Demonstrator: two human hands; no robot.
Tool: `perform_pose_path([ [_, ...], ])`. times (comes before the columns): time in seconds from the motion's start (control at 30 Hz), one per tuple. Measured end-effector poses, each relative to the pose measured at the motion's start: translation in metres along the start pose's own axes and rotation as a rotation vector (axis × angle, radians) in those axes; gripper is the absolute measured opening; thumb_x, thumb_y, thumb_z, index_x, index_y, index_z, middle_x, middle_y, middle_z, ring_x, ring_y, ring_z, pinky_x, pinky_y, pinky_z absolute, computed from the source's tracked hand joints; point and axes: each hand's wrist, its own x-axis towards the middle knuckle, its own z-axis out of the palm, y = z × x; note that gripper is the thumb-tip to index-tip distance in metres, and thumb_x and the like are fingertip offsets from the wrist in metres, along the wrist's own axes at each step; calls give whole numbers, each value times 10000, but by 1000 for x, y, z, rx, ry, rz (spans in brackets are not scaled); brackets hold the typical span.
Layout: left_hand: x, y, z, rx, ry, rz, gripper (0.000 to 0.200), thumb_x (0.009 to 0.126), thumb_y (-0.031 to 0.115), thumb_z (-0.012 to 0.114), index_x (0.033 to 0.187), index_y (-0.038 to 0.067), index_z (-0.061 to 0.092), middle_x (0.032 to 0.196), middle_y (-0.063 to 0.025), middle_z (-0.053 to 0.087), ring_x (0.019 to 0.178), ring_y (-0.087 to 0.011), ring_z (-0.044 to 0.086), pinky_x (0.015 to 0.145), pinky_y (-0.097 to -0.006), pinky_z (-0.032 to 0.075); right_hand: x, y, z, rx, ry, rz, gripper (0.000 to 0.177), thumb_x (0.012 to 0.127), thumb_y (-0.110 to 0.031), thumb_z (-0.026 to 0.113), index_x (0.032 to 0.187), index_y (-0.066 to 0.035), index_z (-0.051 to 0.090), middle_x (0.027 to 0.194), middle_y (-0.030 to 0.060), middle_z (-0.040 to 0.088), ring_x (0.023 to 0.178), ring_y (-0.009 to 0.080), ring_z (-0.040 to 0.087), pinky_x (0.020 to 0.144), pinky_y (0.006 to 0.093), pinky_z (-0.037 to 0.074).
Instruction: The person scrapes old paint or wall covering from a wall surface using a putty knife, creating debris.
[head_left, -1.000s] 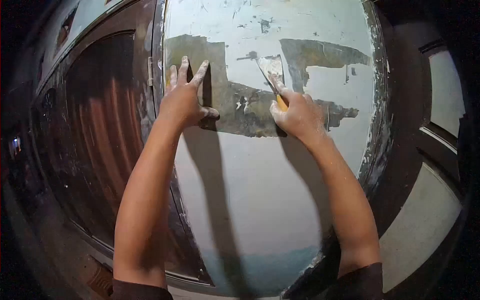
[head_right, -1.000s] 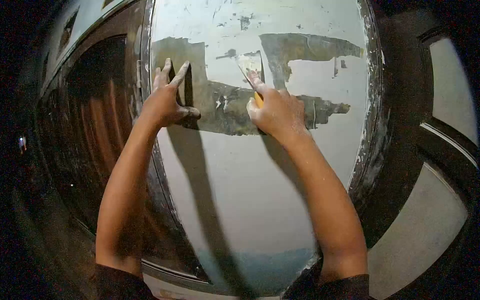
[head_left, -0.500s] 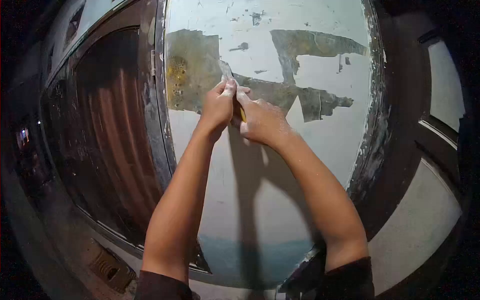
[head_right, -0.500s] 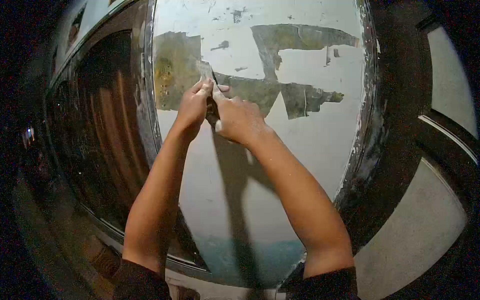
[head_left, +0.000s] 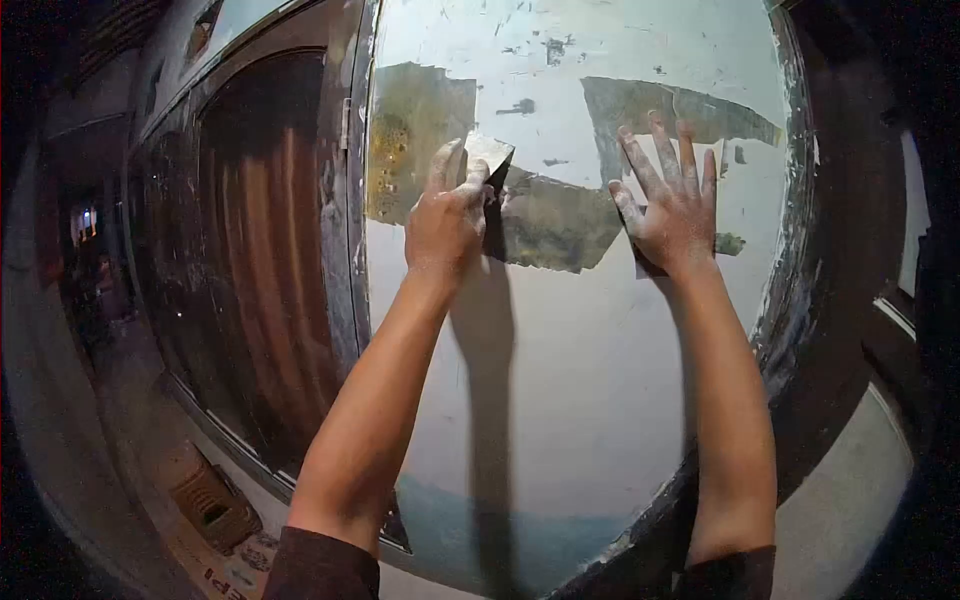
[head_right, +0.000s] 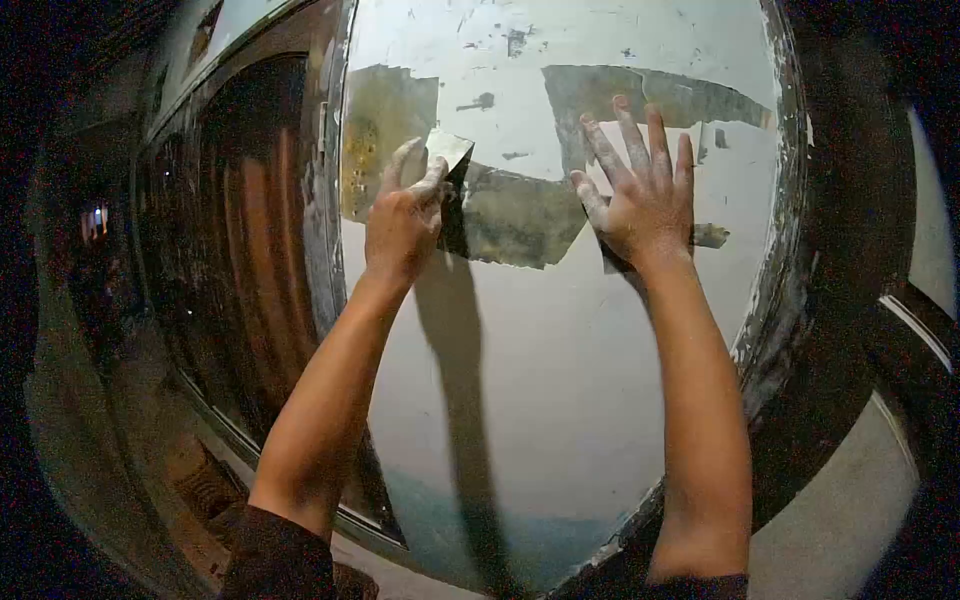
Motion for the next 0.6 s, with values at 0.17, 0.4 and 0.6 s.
perform_pose_path([
  [0.17, -11, 0, 12, 42, -91, -3, 571, 932, 66, 575, 1493, 173, 585, 1657, -3, 410, 1145, -370, 688, 907, -459, 582, -6, 1, 4, 57, 8, 24, 630, 1014, -570, 535, 1608, -424, 383, 1729, -40, 273, 1616, 239, 139, 1287, 578, 111],
  [0.4, -21, -3, 25, 79, 13, 129, 693, 843, 39, 559, 1515, 211, 548, 1651, 61, 411, 1004, -366, 733, 847, -473, 608, -7, -4, 3, 16, 12, 64, 592, 1031, -585, 505, 1594, -435, 399, 1729, -64, 263, 1610, 212, 158, 1300, 536, 102],
  [0.6, -18, 8, 28, 7, -38, 41, 698, 838, -24, 552, 1507, 172, 566, 1644, 4, 424, 1219, -329, 665, 945, -428, 581, -7, -3, 3, 2, 3, 41, 588, 1032, -553, 511, 1595, -421, 406, 1730, -77, 261, 1614, 211, 149, 1292, 571, 122],
])
